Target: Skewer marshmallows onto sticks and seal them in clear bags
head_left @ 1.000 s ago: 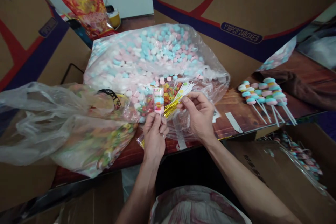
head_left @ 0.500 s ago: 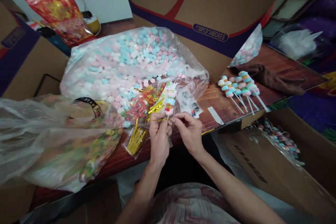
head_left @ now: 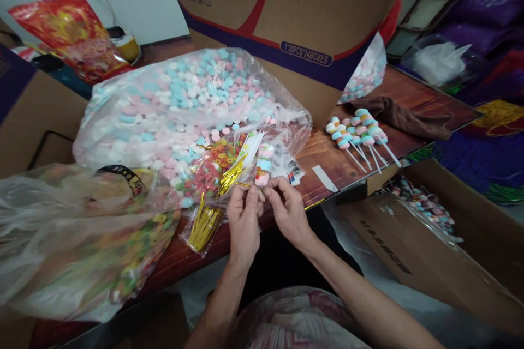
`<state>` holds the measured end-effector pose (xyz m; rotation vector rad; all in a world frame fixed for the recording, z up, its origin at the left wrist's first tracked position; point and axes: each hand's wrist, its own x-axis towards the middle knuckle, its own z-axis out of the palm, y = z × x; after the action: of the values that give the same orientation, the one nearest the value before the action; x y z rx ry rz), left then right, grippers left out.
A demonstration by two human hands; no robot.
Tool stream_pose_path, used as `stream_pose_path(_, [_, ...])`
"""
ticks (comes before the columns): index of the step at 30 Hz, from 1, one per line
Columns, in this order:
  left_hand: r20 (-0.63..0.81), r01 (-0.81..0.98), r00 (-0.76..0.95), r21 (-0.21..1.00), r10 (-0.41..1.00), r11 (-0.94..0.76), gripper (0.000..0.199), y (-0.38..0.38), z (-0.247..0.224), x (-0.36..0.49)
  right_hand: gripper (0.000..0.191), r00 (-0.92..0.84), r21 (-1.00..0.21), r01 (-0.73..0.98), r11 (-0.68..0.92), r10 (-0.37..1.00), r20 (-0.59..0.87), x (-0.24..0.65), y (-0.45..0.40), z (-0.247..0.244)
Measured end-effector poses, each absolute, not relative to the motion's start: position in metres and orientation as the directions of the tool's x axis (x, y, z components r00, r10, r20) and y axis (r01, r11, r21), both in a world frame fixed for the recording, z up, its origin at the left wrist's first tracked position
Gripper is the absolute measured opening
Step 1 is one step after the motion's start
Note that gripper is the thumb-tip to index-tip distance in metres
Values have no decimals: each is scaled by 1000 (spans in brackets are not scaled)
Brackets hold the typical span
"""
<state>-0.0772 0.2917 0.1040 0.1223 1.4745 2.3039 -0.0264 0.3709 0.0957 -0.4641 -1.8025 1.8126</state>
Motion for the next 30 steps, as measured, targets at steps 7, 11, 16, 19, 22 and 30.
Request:
stream_pose_path(7, [-443, -830, -489, 501, 752, -245, 25, 274, 122, -92, 23, -895, -977, -207, 58, 391, 213, -19, 391, 110])
stream_pose_path(11, [-430, -716, -593, 668, 681, -201, 28, 279, 119, -88, 19, -902, -941, -181, 286, 335, 275, -18, 399, 101])
stream_pose_path(16, [-167, -279, -874, 941, 456, -190, 22, 289, 105, -74, 13, -856, -910, -80, 407, 440, 272, -16, 391, 88])
stream_pose_path(19, [-95, -174, -893, 974, 440, -142, 21, 287, 99, -70, 14, -865, -915, -35, 401, 447, 229, -14, 393, 94])
stream_pose_path(22, [-147, -241, -880, 958, 452, -157, 23, 286, 98, -73, 16, -897, -960, -34, 279, 416, 153, -13, 401, 100])
stream_pose_path(30, [-573, -831, -544, 471, 613, -297, 24, 296, 104, -94, 24, -781, -825, -182, 534, 431, 452, -5, 401, 85])
